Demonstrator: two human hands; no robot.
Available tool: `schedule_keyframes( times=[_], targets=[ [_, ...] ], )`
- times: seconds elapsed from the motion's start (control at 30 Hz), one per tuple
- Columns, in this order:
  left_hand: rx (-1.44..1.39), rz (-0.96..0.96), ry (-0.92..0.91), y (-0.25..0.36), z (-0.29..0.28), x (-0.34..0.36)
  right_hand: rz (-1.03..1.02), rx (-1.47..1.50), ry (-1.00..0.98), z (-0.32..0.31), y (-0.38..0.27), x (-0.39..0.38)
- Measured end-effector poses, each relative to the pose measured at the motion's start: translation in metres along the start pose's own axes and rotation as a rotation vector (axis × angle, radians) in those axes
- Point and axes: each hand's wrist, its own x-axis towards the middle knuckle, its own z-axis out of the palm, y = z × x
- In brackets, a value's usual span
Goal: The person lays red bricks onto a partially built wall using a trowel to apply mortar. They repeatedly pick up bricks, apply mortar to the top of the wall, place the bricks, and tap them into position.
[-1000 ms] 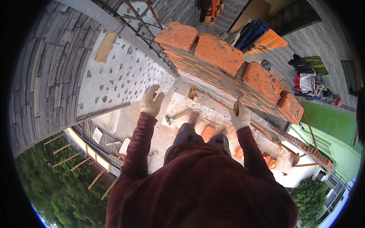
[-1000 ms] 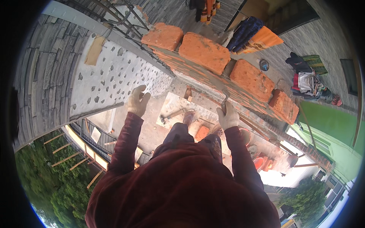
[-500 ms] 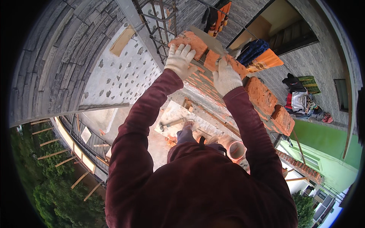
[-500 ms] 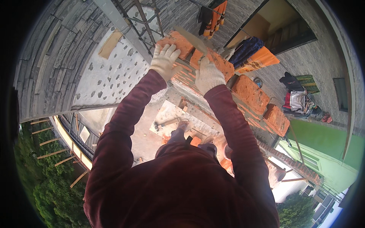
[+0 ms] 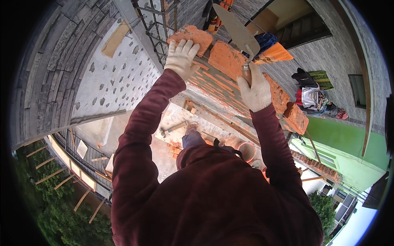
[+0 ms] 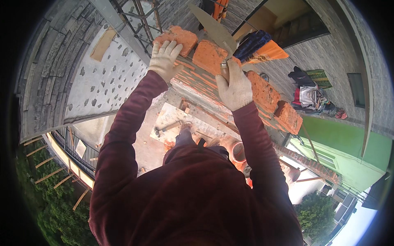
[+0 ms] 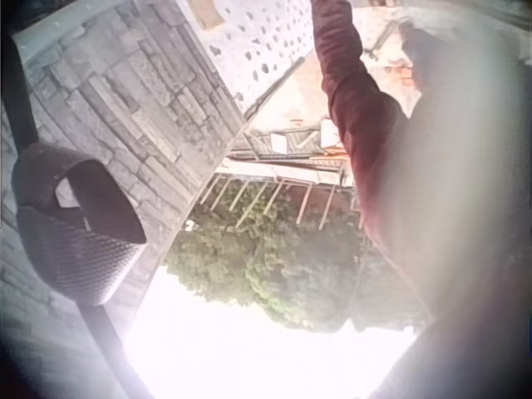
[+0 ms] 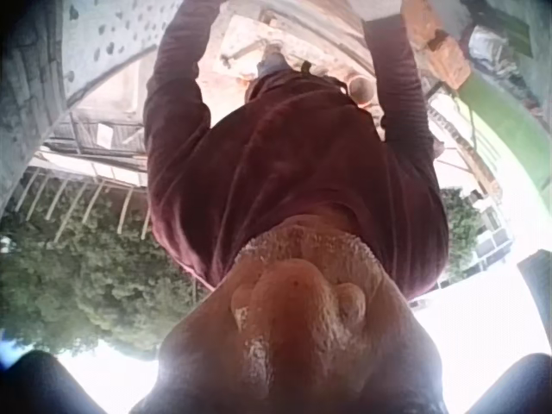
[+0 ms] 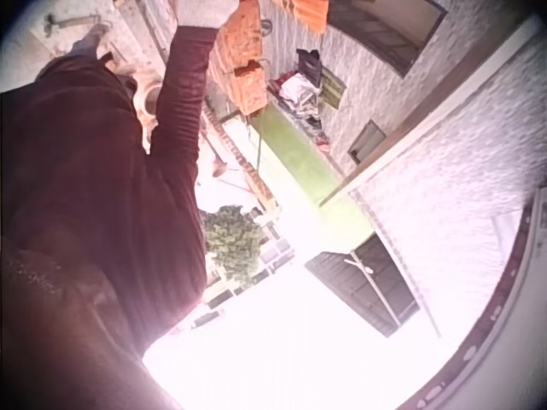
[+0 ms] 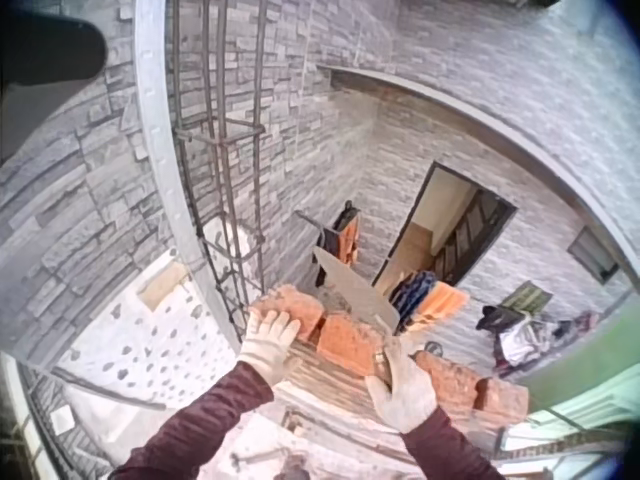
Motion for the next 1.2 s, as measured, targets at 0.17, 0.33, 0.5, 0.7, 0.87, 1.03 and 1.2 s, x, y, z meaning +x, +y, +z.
schedule_keyframes(
  times=[0.17,0.33,0.5,0.7,0.87,1.03,1.2],
  targets=[
    [0.008,0.018,0.03,-0.014,-0.002,-0.002,0.193,-0.033,-0.401,0.016,0.038,-0.082],
    [0.125,0.114,0.007,-0.026,0.0,-0.003,0.233,-0.106,-0.429,0.106,0.05,-0.082],
    [0.145,0.13,0.007,-0.022,-0.003,-0.001,0.381,-0.097,-0.412,0.086,0.073,-0.073],
    [0.061,0.141,0.04,-0.011,-0.016,0.008,0.497,-0.031,-0.359,0.002,0.115,-0.182],
    [-0.454,-0.033,0.139,0.01,-0.021,-0.012,0.65,0.04,-0.086,-0.033,0.078,-0.246],
    [-0.903,-0.474,0.261,-0.008,-0.025,-0.015,0.767,0.363,0.046,-0.021,0.044,-0.21],
    [-1.834,-0.908,0.472,-0.038,0.011,-0.022,0.377,0.376,-0.174,-0.022,0.026,-0.009]
  ],
)
